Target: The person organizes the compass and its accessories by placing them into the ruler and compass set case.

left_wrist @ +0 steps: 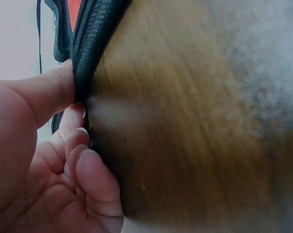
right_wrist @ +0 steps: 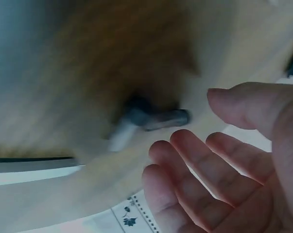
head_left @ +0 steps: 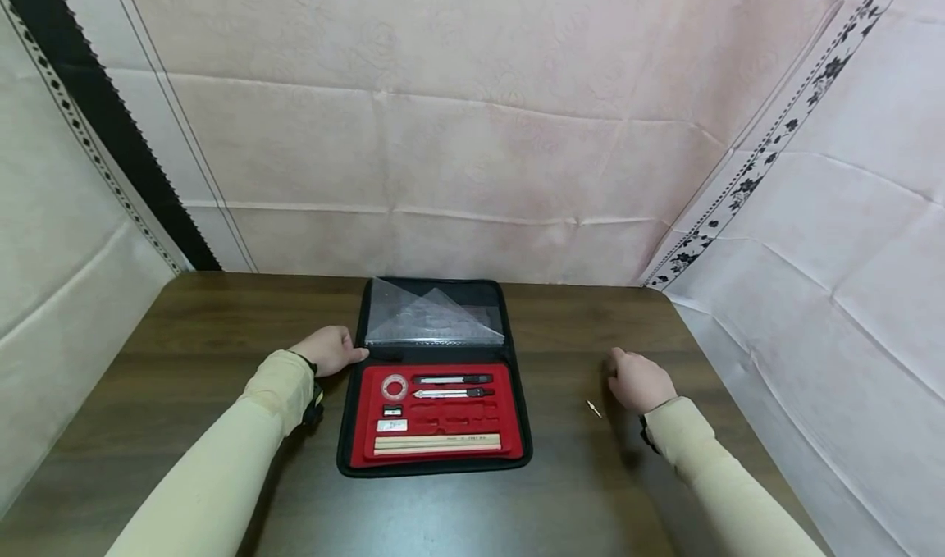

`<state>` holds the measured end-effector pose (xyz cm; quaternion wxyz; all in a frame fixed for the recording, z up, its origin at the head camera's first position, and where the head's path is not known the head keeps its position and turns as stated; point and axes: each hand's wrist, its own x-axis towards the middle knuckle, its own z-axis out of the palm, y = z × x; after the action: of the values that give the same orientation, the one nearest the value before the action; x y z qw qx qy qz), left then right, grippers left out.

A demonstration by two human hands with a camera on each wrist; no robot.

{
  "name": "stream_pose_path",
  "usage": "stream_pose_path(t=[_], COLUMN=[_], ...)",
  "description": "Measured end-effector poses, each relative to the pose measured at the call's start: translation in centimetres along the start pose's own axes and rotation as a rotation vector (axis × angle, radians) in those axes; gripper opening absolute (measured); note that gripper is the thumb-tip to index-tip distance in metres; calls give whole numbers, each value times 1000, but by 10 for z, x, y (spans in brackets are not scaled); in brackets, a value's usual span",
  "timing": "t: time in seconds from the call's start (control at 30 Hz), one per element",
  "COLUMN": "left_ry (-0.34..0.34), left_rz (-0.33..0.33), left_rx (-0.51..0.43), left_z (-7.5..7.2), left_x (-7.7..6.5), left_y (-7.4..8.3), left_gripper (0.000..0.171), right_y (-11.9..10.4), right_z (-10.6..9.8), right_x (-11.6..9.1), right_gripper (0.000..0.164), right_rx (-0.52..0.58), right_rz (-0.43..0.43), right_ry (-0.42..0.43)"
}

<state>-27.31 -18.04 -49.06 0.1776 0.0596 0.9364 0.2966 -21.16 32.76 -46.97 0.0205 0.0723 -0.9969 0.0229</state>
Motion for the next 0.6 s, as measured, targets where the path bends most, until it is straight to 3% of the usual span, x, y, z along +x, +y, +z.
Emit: stream_pose_path(t=[0.23,0.6], left_ry=[-2,-11], left_rz=[-12,4], left_rx=[-1,6], left_z=[1,-2], left_x=[1,-4], left_y=[0,3], left_gripper=[34,32], right_y=[4,-7], right_z=[9,12], right_x=[-1,0], right_gripper=[31,16], right_rx=[-10,-48], right_rz=[26,-48], right_ry=[61,178])
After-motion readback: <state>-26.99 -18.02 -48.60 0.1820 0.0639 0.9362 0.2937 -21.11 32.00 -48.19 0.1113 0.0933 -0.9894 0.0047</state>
